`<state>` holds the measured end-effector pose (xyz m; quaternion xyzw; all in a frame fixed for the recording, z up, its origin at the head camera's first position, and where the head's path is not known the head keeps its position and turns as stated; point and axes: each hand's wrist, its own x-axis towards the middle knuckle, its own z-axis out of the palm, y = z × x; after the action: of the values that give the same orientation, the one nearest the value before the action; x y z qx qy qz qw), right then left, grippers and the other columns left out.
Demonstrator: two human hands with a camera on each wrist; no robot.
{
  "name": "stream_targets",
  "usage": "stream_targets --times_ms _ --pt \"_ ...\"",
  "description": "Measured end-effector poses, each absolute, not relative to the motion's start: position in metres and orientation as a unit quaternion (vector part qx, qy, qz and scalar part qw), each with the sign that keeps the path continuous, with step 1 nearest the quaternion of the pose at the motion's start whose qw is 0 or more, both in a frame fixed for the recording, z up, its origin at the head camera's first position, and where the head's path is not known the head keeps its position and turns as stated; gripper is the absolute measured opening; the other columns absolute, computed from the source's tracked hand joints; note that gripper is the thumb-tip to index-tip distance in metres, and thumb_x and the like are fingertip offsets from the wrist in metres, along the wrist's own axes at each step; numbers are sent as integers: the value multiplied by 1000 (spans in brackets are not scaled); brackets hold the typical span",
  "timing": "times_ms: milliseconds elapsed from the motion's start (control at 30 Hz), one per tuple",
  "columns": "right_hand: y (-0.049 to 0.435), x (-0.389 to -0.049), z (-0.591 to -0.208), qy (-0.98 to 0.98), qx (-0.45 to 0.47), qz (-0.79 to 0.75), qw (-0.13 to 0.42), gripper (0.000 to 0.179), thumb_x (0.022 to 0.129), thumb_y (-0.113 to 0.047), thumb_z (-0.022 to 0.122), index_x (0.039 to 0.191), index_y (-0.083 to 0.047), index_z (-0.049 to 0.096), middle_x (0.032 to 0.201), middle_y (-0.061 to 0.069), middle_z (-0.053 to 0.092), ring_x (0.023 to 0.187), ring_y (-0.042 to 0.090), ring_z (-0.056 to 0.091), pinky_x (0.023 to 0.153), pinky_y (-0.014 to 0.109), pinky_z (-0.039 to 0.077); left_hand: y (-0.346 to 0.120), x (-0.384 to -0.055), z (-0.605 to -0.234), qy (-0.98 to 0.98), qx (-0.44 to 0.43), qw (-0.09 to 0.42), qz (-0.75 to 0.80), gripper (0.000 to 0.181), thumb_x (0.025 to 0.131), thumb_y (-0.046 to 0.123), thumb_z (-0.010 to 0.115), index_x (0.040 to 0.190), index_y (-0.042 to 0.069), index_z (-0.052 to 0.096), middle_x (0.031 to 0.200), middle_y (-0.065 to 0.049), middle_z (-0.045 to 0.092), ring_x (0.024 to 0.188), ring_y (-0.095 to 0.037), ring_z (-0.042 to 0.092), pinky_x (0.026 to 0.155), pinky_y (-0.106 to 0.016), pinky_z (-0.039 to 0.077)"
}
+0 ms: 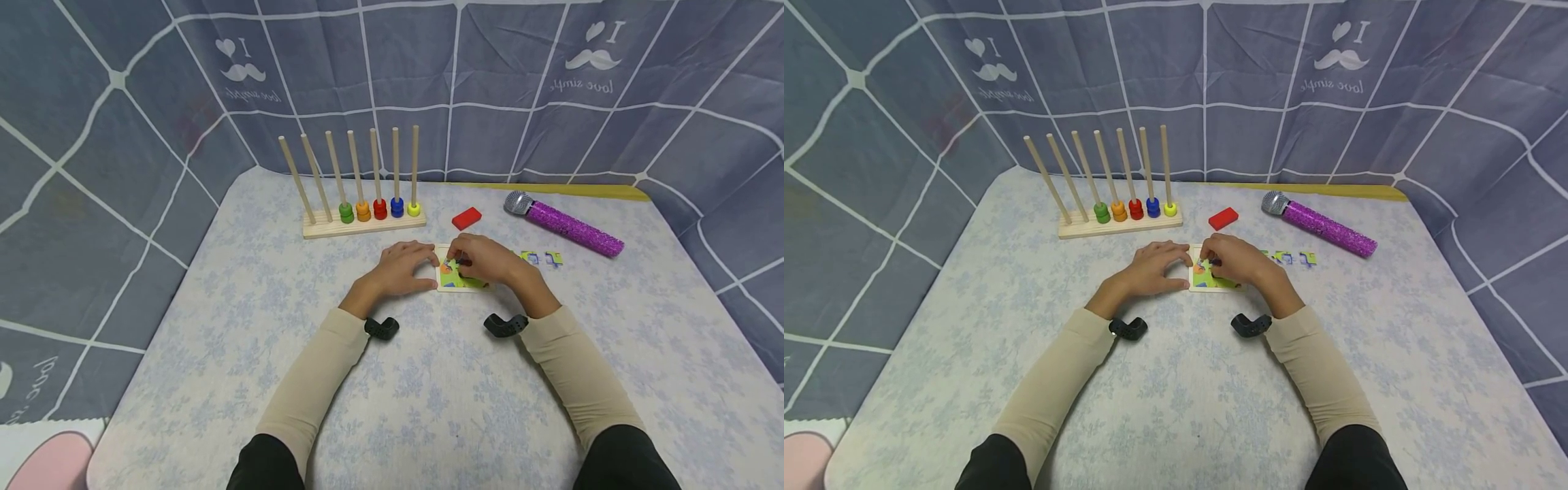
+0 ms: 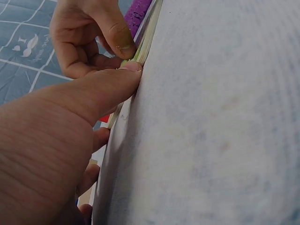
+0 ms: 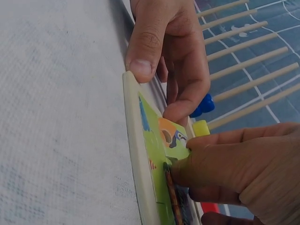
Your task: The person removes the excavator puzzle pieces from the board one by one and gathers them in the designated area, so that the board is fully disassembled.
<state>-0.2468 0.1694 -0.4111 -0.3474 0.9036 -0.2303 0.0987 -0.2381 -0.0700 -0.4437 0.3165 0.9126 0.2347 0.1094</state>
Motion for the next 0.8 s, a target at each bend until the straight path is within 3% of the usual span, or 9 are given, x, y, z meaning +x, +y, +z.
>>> stream_targets --times_ms 367,800 --pt "169 -249 -412 909 -347 -215 83 22 87 1 72 109 -1 71 101 7 64 83 21 54 77 39 47 -70 -238 -442 912 317 112 234 36 96 46 67 128 29 59 161 1 35 146 -33 25 111 -59 21" --pt "176 -254 -417 893 -349 -264 102 23 87 4 69 109 -1 70 91 6 59 78 21 51 71 37 44 -70 -238 -443 912 318 115 234 37 97 47 66 128 30 58 161 2 34 147 -32 23 111 -59 20"
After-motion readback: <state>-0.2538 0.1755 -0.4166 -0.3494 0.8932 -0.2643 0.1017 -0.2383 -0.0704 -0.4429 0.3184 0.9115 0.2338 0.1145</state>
